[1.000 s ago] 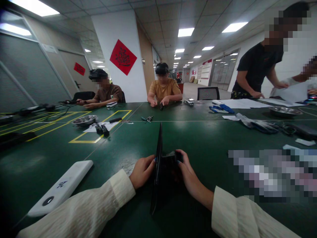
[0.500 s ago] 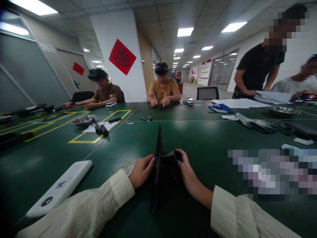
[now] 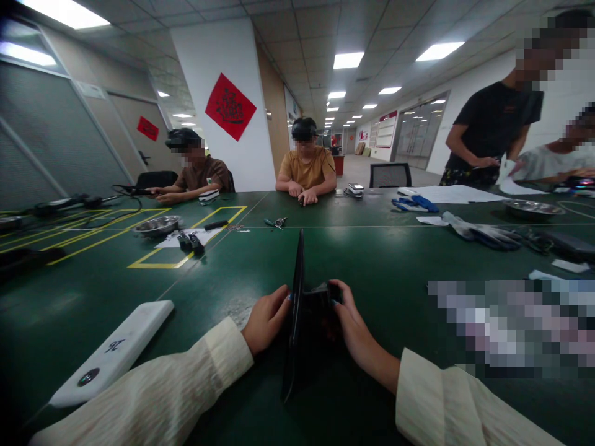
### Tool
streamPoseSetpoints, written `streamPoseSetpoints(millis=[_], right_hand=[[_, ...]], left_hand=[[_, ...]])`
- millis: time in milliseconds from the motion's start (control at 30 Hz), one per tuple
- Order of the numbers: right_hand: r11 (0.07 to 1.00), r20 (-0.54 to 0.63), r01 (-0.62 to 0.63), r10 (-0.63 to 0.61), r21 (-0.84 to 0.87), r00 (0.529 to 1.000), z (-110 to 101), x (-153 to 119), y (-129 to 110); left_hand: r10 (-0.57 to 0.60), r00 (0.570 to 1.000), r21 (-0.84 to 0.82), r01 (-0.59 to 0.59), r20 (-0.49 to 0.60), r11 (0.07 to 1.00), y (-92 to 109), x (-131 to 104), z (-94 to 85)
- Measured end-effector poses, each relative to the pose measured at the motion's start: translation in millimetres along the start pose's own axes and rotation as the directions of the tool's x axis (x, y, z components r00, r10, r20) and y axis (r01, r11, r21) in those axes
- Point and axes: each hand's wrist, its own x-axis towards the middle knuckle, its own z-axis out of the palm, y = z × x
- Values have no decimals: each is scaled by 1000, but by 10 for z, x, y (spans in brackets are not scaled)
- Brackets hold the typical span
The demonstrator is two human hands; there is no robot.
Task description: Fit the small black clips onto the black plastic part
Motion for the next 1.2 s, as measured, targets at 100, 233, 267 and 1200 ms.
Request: streamPoseSetpoints(millis=[100, 233, 267, 1200], right_hand=[[1000, 8, -9, 9, -20, 1000, 10, 4, -13], [999, -13, 20, -21, -25, 1000, 81, 7, -81], [1000, -23, 22, -22, -22, 999, 108, 6, -106], [992, -93, -45, 55, 115, 994, 193, -10, -164]], left_hand=[[-6, 1000, -37, 6, 13, 999, 20, -2, -26], [-23, 1000, -66, 24, 16, 997, 52, -1, -65], [-27, 999, -81, 28, 18, 996, 59, -1, -74], [32, 999, -163, -29, 18, 986, 11, 17, -38]])
